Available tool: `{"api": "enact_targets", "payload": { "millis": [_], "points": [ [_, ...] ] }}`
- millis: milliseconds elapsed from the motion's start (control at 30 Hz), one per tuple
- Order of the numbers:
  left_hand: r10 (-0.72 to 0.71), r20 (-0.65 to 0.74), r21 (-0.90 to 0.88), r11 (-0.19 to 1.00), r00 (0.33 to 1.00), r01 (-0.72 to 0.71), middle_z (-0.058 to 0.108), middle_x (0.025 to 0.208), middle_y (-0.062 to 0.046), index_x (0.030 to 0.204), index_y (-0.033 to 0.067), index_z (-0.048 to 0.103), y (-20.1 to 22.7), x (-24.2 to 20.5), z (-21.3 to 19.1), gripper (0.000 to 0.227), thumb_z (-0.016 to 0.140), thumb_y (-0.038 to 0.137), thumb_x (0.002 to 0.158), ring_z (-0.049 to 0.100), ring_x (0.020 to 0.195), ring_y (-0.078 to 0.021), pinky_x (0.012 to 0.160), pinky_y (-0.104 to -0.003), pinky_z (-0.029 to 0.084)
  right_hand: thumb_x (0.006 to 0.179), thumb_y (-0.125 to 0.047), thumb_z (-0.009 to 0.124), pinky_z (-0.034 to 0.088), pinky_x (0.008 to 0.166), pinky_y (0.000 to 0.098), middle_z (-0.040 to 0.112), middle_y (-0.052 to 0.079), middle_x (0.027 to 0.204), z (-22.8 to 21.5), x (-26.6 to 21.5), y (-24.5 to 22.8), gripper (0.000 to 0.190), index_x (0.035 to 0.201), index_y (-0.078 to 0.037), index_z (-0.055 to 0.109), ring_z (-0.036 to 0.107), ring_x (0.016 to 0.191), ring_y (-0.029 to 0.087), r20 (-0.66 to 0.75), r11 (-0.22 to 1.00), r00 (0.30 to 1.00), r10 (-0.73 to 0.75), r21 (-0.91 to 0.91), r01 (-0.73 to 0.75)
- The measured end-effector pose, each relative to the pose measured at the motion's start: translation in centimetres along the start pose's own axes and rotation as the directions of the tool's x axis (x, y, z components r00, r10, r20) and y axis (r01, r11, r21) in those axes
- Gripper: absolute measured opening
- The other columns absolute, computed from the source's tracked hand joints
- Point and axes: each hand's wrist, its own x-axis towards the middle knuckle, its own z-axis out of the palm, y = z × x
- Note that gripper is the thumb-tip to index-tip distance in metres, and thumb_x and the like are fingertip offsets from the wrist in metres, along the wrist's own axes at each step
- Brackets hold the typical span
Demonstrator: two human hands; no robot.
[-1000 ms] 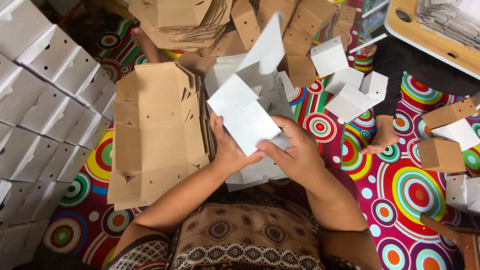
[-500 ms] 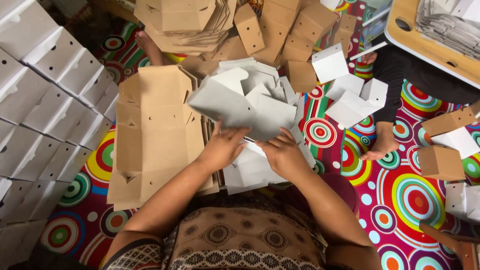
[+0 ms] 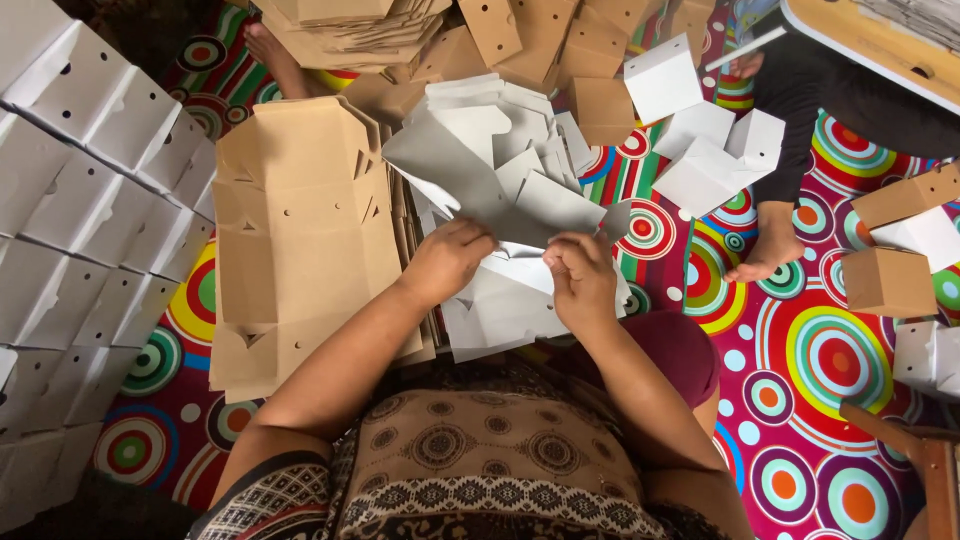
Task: Rapidly folding flat cardboard templates into small boxes and stacking them.
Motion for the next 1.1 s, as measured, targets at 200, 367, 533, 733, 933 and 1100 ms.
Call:
{"api": "enact_targets", "payload": {
  "millis": [200,367,533,733,933,1100],
  "points": [
    [-0.033,0.046,-0.128,0.991,0.998,0.039,0.065,0.083,-0.005,0.093,0.0129,0.068,0.6,-0.2,1.6,0.012,0.059,0.006,0.098,0.068,0.082,-0.0261,0.077,-0.035,0.056,0.093,-0.019,0.075,0.022,0.119,0.063,0.073,0.001,0.108,-1.5,1.9,-3.8,0.011,0.085,-0.015,0.069,0.066,0.111,0.026,0.169,0.963,0.978,-0.124,-0.218,0.16],
    [-0.115,0.042,-0.204,0.972,0.993,0.121,0.066,0.082,-0.01,0.093,0.0098,0.069,-0.8,-0.8,1.8,0.013,0.061,0.0,0.094,0.067,0.079,-0.0309,0.073,-0.039,0.056,0.103,-0.019,0.065,0.046,0.102,0.0476,0.071,0.008,0.102,-2.8,2.2,-1.0,0.015,0.092,-0.009,0.066,0.066,0.1,0.028,-0.013,0.959,0.984,0.175,0.228,-0.168],
    [-0.183,-0.108,-0.28,0.949,0.977,0.147,0.068,0.092,-0.007,0.097,0.0122,0.07,-1.6,1.2,0.4,0.015,0.063,0.0,0.094,0.068,0.089,-0.0299,0.079,-0.04,0.056,0.097,-0.008,0.075,0.051,0.091,0.048,0.066,0.013,0.083,-5.5,1.7,-1.0,0.01,0.095,-0.003,0.066,0.065,0.08,0.035,-0.016,0.981,0.999,0.052,0.188,-0.048],
    [-0.153,-0.311,-0.232,0.969,0.938,0.081,0.064,0.095,-0.008,0.093,0.0109,0.065,-4.7,3.5,-0.5,0.011,0.061,0.001,0.097,0.065,0.091,-0.0331,0.08,-0.042,0.054,0.104,-0.014,0.053,0.042,0.106,0.0553,0.076,0.001,0.087,-6.6,-0.1,-4.8,0.009,0.095,-0.013,0.053,0.07,0.07,0.021,-0.162,0.943,0.944,-0.289,0.124,0.31],
    [-0.36,-0.205,-0.478,0.848,0.91,0.228,0.071,0.097,-0.005,0.096,0.0119,0.068,-4.2,4.5,-1.3,0.004,0.066,0.01,0.1,0.068,0.094,-0.0287,0.085,-0.039,0.055,0.097,-0.012,0.069,0.052,0.1,0.0521,0.077,0.004,0.089,-5.3,-0.4,-5.6,0.007,0.092,-0.011,0.064,0.075,0.078,0.025,-0.071,0.959,0.975,-0.209,0.181,0.219],
    [-0.579,-0.12,-0.653,0.658,0.807,0.375,0.052,0.128,-0.018,0.101,0.005,0.057,-8.5,1.3,1.2,0.01,0.063,-0.002,0.1,0.055,0.121,-0.0345,0.097,-0.045,0.055,0.101,-0.016,0.057,0.053,0.1,0.0514,0.075,0.002,0.096,-2.0,-3.3,-5.6,0.015,0.091,-0.015,0.068,0.073,0.083,0.023,0.244,0.901,0.867,-0.434,0.126,0.416]
  ]
}}
